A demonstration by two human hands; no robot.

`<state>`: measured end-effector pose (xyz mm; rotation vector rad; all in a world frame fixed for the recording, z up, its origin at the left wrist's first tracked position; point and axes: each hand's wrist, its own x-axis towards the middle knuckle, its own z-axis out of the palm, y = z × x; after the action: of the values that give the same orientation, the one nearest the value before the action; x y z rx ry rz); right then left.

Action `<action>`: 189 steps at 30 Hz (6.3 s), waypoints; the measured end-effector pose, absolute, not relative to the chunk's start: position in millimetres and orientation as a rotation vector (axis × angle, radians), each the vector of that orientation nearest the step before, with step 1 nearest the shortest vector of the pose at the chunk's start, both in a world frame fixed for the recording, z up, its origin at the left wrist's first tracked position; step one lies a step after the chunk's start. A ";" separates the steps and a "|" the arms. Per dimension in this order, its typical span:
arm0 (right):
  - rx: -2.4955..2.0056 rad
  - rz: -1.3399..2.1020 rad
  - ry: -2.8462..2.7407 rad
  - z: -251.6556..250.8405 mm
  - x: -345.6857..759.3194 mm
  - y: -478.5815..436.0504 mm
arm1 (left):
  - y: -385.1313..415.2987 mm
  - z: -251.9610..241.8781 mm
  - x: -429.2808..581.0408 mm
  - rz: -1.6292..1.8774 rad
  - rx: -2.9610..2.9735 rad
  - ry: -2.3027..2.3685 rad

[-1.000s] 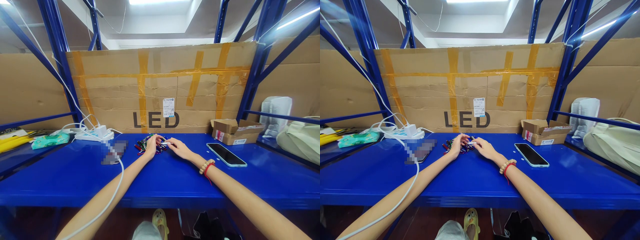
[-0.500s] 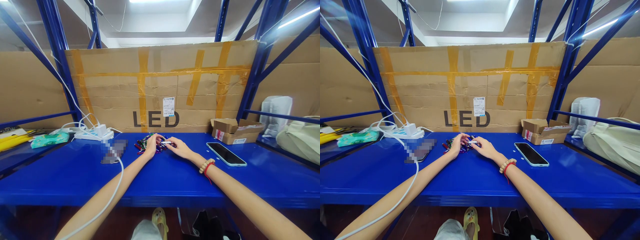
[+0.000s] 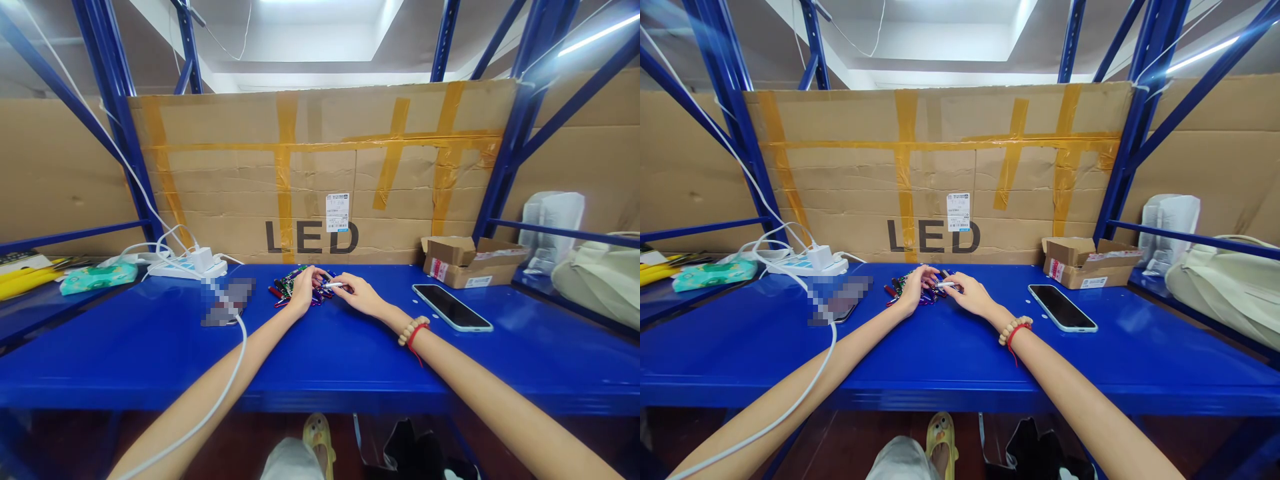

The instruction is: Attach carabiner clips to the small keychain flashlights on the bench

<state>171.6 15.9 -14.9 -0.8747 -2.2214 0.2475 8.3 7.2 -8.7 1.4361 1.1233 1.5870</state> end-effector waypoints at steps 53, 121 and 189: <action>-0.819 0.231 -2.255 -14.9 171.9 17.2 | 8.6 -8.3 8.4 1.595 1.424 1.124; -0.950 0.203 -2.096 -12.6 171.5 16.5 | 10.8 -12.5 8.1 1.592 1.509 1.108; -0.840 0.302 -2.166 -14.2 171.7 18.0 | 10.9 -12.9 9.6 1.583 1.509 1.118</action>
<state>171.7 18.0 -14.2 -0.8405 -2.1660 0.3016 9.6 10.9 -12.9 1.5086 1.1184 1.5830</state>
